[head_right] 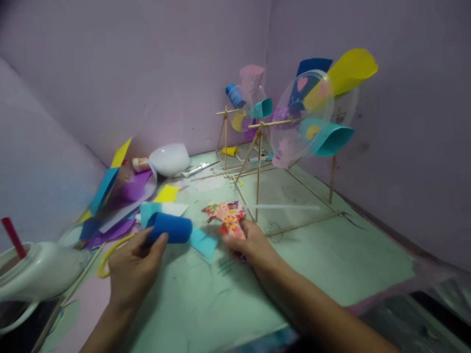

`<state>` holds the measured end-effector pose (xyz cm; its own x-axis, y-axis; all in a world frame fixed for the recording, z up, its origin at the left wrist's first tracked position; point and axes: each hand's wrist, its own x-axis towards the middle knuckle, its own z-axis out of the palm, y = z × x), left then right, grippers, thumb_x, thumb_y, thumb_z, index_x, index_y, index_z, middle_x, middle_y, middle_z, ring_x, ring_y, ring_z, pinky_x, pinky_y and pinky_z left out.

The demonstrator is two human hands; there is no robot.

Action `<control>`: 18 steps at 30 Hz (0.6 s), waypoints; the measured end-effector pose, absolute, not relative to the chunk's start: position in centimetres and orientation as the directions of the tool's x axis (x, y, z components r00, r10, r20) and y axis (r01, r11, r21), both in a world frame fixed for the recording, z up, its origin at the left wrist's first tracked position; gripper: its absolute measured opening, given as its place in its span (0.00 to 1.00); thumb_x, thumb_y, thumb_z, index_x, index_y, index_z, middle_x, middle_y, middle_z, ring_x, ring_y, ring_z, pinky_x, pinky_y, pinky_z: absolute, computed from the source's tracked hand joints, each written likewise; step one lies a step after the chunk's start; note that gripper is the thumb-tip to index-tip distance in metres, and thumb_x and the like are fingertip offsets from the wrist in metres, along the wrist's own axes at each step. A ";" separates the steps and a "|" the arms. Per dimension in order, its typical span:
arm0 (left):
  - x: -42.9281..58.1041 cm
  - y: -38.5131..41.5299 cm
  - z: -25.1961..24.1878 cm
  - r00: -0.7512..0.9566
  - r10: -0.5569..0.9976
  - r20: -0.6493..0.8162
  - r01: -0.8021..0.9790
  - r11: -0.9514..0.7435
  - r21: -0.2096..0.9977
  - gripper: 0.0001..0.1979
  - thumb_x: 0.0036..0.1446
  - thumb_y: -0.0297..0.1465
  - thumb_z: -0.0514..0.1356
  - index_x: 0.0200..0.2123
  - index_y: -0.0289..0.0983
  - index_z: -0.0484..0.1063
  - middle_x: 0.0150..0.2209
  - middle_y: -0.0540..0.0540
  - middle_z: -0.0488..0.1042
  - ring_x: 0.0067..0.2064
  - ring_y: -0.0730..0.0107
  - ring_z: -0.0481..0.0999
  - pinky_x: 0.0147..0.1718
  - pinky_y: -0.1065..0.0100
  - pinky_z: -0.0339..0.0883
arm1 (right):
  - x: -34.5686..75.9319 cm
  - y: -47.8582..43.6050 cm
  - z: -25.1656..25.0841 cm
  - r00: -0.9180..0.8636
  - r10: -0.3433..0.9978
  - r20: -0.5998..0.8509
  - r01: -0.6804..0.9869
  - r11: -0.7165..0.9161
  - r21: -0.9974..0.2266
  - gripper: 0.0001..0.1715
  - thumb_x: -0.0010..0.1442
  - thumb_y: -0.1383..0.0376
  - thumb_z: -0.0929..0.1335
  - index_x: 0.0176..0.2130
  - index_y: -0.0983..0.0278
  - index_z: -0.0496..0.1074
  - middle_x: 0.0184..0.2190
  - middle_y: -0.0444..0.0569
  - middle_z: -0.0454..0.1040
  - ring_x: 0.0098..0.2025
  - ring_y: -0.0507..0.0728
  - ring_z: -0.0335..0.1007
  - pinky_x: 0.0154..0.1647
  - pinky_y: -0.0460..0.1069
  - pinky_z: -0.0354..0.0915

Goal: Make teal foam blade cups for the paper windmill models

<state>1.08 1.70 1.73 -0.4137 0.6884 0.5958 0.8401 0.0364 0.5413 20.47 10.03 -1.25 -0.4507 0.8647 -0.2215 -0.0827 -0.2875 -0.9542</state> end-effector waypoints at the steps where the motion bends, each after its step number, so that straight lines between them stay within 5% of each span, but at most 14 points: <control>1: 1.0 1.7 1.8 -0.437 0.698 0.568 0.822 0.052 0.568 0.12 0.50 0.36 0.60 0.30 0.32 0.76 0.12 0.55 0.64 0.15 0.77 0.63 0.15 0.76 0.58 | 20.4 10.0 -1.1 -0.471 0.855 -0.216 -0.107 -0.298 -0.948 0.20 0.42 0.58 0.73 0.30 0.64 0.63 0.15 0.37 0.63 0.14 0.46 0.53 0.13 0.42 0.50; 11: 0.7 1.5 2.6 -0.527 0.778 0.341 0.547 0.003 0.837 0.12 0.49 0.37 0.61 0.21 0.36 0.70 0.11 0.56 0.61 0.14 0.79 0.58 0.13 0.75 0.52 | 20.3 10.0 -1.3 -0.450 0.880 -0.153 -0.204 -0.268 -0.942 0.18 0.43 0.62 0.73 0.30 0.64 0.62 0.16 0.36 0.64 0.13 0.45 0.54 0.12 0.42 0.52; 18: 0.5 1.5 2.9 -0.515 0.803 0.301 0.464 -0.034 0.885 0.16 0.50 0.37 0.61 0.15 0.36 0.65 0.12 0.54 0.65 0.16 0.78 0.62 0.16 0.75 0.56 | 20.3 10.1 -1.2 -0.387 0.912 -0.140 -0.226 -0.240 -0.944 0.22 0.40 0.60 0.73 0.34 0.63 0.62 0.16 0.36 0.63 0.13 0.47 0.53 0.11 0.43 0.50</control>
<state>0.54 1.54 2.86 -0.5149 0.8026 0.3011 0.4642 -0.0342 0.8851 20.25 10.06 -1.19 -0.3867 0.9116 -0.1395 -0.2263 -0.2405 -0.9439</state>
